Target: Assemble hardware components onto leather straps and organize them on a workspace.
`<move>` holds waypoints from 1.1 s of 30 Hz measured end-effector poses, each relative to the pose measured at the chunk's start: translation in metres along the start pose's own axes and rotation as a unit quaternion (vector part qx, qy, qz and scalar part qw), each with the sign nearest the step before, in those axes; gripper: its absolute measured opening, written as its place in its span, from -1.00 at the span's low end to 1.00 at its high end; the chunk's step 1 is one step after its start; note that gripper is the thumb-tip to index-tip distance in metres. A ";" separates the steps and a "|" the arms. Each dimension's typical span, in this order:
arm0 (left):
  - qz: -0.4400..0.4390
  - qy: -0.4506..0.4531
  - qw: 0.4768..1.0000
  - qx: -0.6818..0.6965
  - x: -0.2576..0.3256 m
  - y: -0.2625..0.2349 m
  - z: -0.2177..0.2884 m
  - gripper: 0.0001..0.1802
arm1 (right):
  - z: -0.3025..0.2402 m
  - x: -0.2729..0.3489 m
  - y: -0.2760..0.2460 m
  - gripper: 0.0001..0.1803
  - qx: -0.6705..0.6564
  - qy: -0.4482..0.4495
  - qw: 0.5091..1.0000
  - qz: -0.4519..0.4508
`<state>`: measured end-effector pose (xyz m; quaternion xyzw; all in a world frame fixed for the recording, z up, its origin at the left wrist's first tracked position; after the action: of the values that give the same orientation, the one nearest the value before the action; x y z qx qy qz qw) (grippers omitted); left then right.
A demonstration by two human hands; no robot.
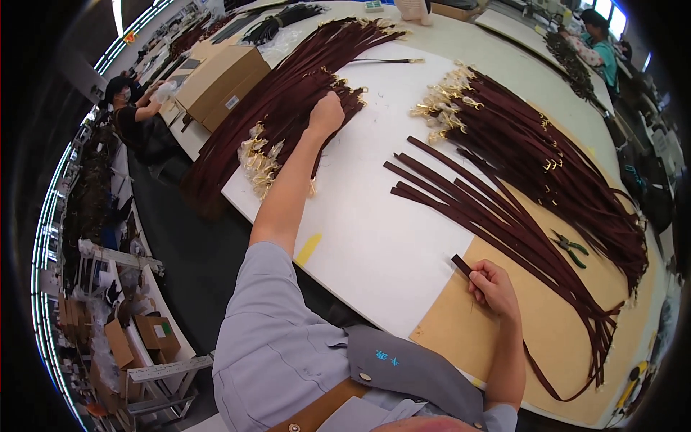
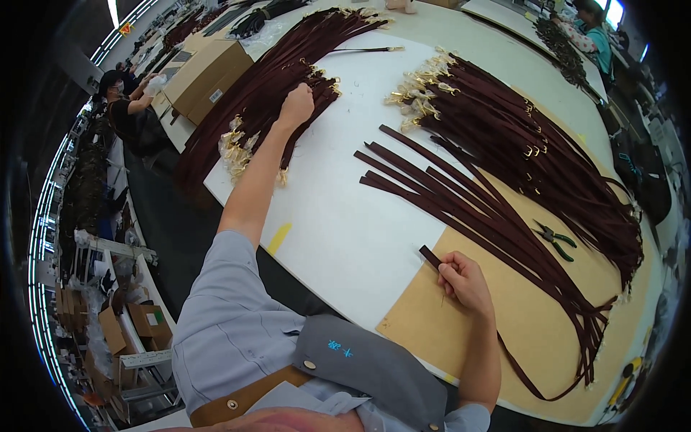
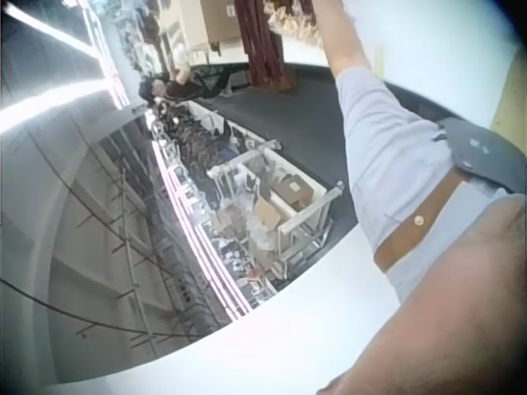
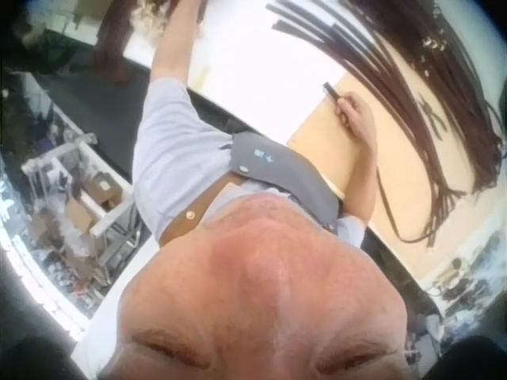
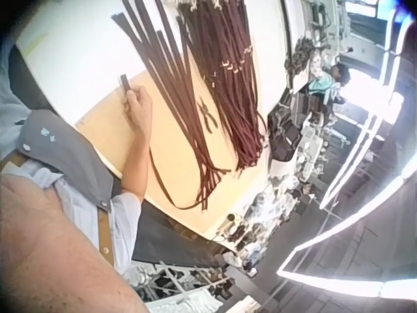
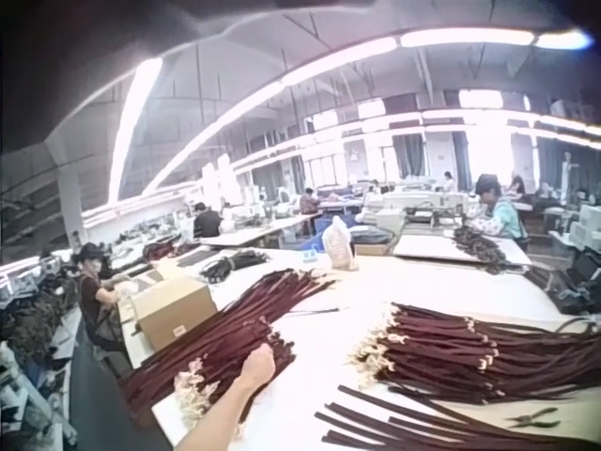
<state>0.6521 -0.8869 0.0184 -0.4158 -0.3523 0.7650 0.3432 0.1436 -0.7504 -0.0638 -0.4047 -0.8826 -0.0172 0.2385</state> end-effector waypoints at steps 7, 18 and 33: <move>-0.182 0.128 0.928 0.298 0.088 -0.110 0.200 -0.82 | 0.008 0.007 -0.017 -0.77 -0.051 0.005 0.998 0.042; -0.412 0.251 0.760 0.436 0.272 0.025 0.325 -0.57 | -0.026 0.024 -0.036 -0.67 -0.186 -0.125 0.972 0.073; -0.412 -0.002 0.584 0.700 0.276 0.043 0.322 -0.61 | -0.031 0.045 -0.056 -0.81 -0.156 -0.144 0.974 0.081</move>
<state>0.2440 -0.7649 0.0050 0.1440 0.1577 0.5522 0.8059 0.0909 -0.7631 -0.0082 -0.5052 -0.8584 -0.0773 0.0435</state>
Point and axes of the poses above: each hand's wrist, its own x-axis away from the middle knuckle, its own y-axis out of the palm, z = x × y, the point moved 9 cm from there along -x, towards the middle knuckle, and after that the axes turned 9 degrees about x, right-handed, at the moved point
